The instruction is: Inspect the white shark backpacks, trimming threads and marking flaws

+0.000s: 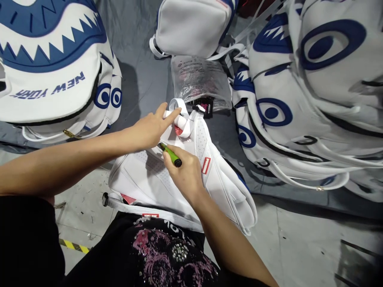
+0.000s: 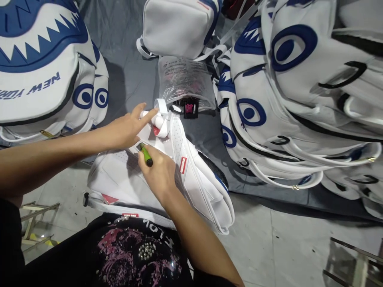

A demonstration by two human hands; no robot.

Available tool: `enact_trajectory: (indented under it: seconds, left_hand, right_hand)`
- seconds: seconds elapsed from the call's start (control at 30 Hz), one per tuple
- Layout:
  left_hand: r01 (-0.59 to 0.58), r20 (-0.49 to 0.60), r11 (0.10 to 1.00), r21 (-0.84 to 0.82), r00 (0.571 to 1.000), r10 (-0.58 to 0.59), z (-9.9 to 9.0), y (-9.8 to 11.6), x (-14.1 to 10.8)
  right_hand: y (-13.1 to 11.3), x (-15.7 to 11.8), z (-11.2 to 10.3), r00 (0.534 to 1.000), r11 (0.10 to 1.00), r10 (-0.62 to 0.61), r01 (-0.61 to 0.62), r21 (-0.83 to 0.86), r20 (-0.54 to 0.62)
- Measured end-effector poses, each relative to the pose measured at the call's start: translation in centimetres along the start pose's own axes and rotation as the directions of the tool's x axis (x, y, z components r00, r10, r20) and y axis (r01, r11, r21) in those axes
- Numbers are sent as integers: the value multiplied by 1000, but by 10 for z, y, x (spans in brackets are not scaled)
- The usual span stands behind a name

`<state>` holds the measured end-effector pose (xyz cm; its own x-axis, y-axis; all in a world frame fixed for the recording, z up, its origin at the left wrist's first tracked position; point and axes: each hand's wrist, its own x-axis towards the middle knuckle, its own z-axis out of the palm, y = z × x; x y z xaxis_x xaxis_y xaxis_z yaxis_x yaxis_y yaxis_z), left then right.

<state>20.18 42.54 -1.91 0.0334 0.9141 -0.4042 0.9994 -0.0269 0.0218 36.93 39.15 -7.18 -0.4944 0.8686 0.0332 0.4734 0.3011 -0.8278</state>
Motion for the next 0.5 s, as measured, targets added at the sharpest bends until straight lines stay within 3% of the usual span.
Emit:
enact_trajectory:
  seconds: [0.27, 0.5]
  left_hand:
    - [-19, -15, 1000, -4, 1000, 18, 0, 0, -2]
    - [-16, -19, 1000, -9, 1000, 16, 4, -3, 0]
  right_hand:
    - [1, 0, 0, 1000, 1000, 0, -1, -16, -32]
    - [0, 2, -4, 1000, 999, 25, -26, 20, 11]
